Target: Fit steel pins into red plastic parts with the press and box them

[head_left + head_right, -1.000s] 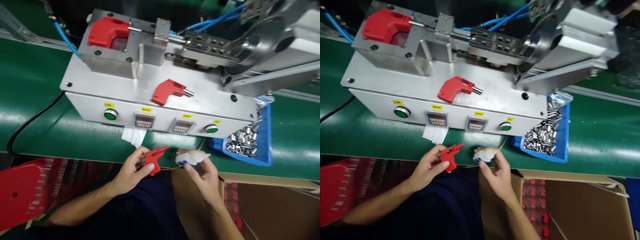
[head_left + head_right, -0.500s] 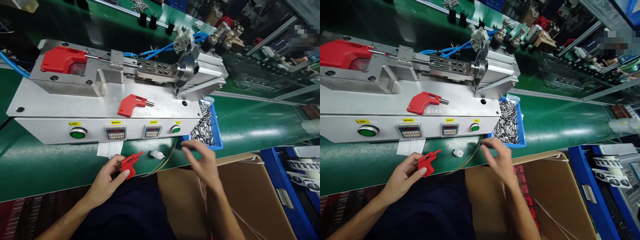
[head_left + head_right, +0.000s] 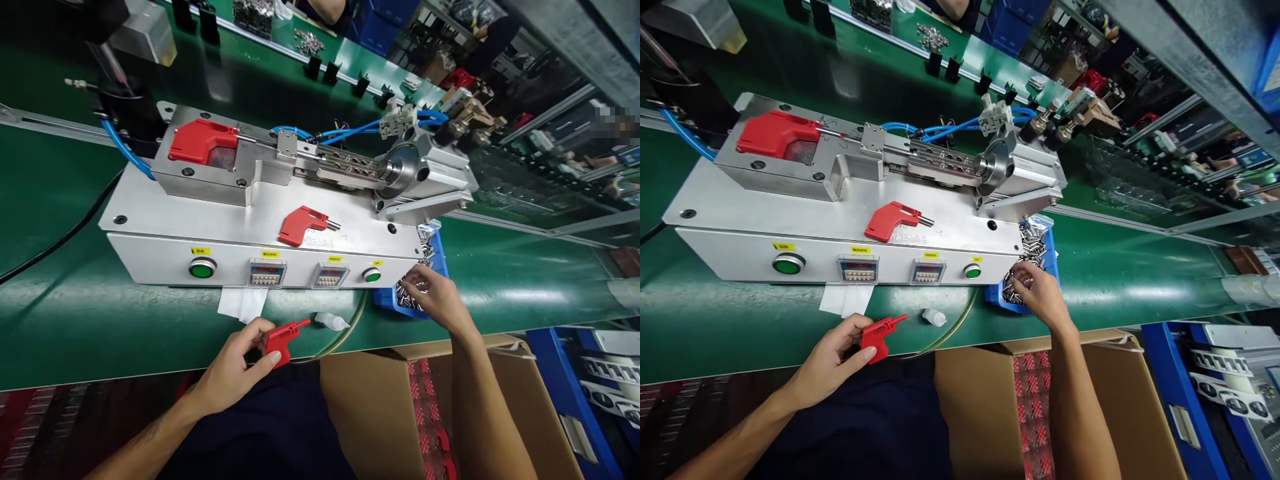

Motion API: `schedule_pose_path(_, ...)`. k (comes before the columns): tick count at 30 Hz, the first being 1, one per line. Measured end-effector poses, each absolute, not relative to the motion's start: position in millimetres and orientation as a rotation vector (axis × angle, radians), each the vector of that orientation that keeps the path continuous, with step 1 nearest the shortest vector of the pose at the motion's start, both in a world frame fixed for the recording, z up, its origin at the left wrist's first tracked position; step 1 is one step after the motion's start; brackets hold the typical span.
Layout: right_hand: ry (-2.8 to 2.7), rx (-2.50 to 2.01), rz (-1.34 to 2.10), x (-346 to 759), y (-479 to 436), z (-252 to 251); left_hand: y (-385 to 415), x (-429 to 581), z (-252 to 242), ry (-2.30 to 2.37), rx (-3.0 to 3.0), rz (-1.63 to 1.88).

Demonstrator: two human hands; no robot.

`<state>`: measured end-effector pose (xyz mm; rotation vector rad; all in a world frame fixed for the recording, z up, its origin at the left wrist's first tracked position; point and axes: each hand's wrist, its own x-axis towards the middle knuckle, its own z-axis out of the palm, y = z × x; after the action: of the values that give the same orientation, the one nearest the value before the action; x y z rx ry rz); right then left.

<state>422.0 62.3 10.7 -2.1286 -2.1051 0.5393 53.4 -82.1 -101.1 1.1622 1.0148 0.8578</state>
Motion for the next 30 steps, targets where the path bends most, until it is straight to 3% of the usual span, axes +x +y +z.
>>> schedule_pose_path(7, -1.905, -1.688, 0.553, 394.9, 29.8, 65.6, -75.0, 52.4, -101.4, 0.975, 1.152, 0.827)
schedule_pose_path(14, -2.260, -1.208, 0.280, 283.9, 81.0, 85.2, -72.3, 54.0, -101.0, 0.946, 1.146, 0.894)
schedule_pose_path(22, -2.429, -0.948, 0.133, 165.9, 180.8, 82.5, -68.5, 53.6, -94.9, 0.955, 1.155, 0.964)
schedule_pose_path(30, -2.509, -0.832, -0.022, 165.3, 182.6, 61.6, -63.5, 50.3, -93.3, 0.917, 1.168, 0.937)
